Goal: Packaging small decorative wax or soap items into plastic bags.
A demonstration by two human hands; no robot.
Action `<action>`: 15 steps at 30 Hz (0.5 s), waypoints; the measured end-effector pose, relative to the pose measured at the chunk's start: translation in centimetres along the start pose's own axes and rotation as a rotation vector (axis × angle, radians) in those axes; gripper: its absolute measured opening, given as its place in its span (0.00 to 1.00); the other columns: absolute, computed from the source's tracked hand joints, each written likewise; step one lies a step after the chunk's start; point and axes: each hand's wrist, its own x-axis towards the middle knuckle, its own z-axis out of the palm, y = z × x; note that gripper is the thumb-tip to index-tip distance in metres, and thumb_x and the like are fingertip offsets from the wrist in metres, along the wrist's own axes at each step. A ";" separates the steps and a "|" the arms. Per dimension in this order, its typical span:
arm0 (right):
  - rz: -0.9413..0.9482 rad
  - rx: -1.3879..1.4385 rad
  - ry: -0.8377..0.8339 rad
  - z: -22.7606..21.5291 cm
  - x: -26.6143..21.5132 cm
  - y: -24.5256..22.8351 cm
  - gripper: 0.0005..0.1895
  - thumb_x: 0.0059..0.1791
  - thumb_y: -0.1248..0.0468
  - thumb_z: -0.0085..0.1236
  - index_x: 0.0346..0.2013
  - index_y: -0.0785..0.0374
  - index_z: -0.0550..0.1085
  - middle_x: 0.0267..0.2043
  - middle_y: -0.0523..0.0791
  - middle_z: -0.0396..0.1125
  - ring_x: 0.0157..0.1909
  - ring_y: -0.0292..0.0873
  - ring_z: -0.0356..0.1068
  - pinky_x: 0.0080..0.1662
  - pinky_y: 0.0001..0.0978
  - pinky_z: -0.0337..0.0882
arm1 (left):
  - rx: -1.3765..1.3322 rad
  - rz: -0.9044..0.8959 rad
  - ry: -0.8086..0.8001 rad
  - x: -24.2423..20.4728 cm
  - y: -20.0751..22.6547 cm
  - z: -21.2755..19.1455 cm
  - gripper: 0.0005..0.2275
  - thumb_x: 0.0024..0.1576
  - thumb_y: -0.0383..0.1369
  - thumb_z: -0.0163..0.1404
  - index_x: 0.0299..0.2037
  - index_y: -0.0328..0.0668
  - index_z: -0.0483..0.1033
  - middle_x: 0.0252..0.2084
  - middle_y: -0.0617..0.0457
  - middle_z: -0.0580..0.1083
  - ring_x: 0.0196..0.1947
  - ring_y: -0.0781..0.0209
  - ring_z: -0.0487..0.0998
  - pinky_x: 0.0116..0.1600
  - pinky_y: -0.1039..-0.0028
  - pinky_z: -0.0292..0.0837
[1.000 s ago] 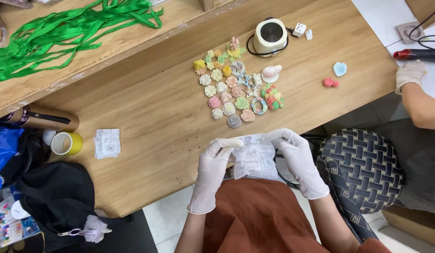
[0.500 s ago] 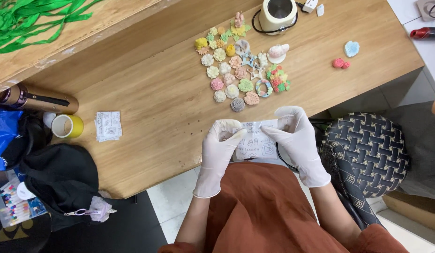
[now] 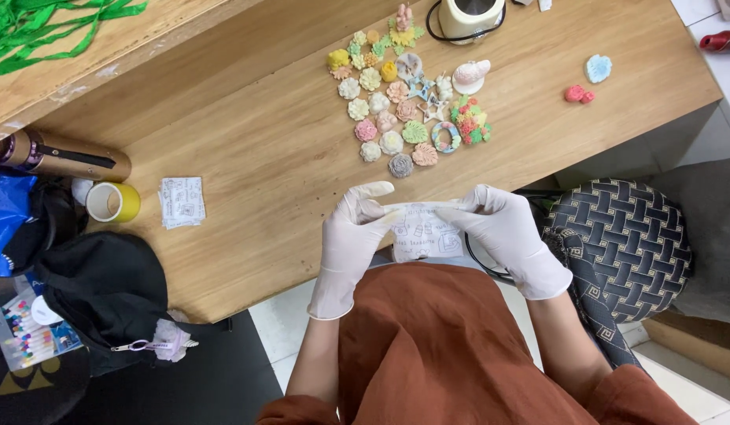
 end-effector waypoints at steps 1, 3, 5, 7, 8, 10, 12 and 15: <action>-0.149 -0.194 0.087 0.2 -0.1 0.1 0.10 0.44 0.68 0.72 0.25 0.66 0.76 0.27 0.41 0.72 0.29 0.29 0.66 0.33 0.23 0.68 | -0.007 0.035 0.020 0.2 -0.8 0.1 0.19 0.54 0.19 0.62 0.56 0.33 0.76 0.35 0.54 0.79 0.37 0.70 0.79 0.46 0.79 0.78; -0.299 -0.388 0.172 0.9 -0.4 -0.4 0.13 0.46 0.67 0.75 0.24 0.66 0.76 0.26 0.40 0.69 0.29 0.29 0.62 0.32 0.24 0.65 | -0.013 0.071 0.044 0.5 -2.2 0.4 0.19 0.55 0.18 0.61 0.57 0.32 0.75 0.39 0.50 0.82 0.41 0.67 0.82 0.48 0.78 0.79; -0.796 -0.685 0.350 1.9 -1.0 -1.8 0.10 0.42 0.66 0.76 0.30 0.62 0.79 0.26 0.42 0.67 0.27 0.38 0.65 0.34 0.30 0.64 | -0.309 0.178 0.088 1.0 -3.6 0.8 0.24 0.61 0.27 0.55 0.68 0.39 0.64 0.52 0.48 0.77 0.53 0.64 0.78 0.57 0.75 0.76; -0.938 -0.873 0.348 2.4 -1.2 -1.0 0.12 0.39 0.63 0.77 0.31 0.59 0.80 0.27 0.42 0.66 0.31 0.42 0.66 0.38 0.35 0.65 | -0.400 -0.094 0.024 0.2 -2.4 2.2 0.23 0.62 0.36 0.46 0.67 0.46 0.61 0.55 0.52 0.75 0.54 0.64 0.78 0.55 0.72 0.78; -1.078 -1.062 0.342 2.7 -1.3 -0.6 0.13 0.36 0.61 0.77 0.31 0.56 0.81 0.28 0.42 0.66 0.34 0.46 0.67 0.41 0.41 0.66 | -0.486 -0.368 -0.036 -0.2 -1.8 2.9 0.23 0.62 0.45 0.39 0.67 0.53 0.59 0.58 0.57 0.74 0.54 0.65 0.78 0.52 0.69 0.80; -1.115 -1.126 0.218 3.7 -1.7 0.1 0.15 0.38 0.61 0.76 0.37 0.54 0.82 0.33 0.40 0.67 0.38 0.44 0.68 0.43 0.40 0.66 | -0.561 -0.361 -0.004 0.2 -5.1 3.4 0.22 0.64 0.44 0.40 0.66 0.49 0.62 0.57 0.57 0.73 0.54 0.65 0.77 0.55 0.68 0.78; -1.149 -1.192 0.092 4.3 -2.4 -0.6 0.18 0.39 0.60 0.75 0.43 0.52 0.82 0.38 0.38 0.69 0.42 0.42 0.68 0.45 0.40 0.66 | -0.638 -0.355 0.026 0.5 -6.3 3.7 0.21 0.65 0.43 0.42 0.65 0.46 0.64 0.57 0.56 0.72 0.54 0.64 0.75 0.57 0.66 0.76; -1.163 -0.970 -0.005 4.5 -3.9 -2.1 0.23 0.39 0.57 0.71 0.48 0.52 0.78 0.43 0.42 0.69 0.46 0.46 0.69 0.47 0.40 0.66 | -0.712 -0.273 0.136 0.4 -5.2 3.1 0.20 0.69 0.43 0.44 0.63 0.35 0.71 0.54 0.48 0.76 0.49 0.59 0.78 0.53 0.69 0.75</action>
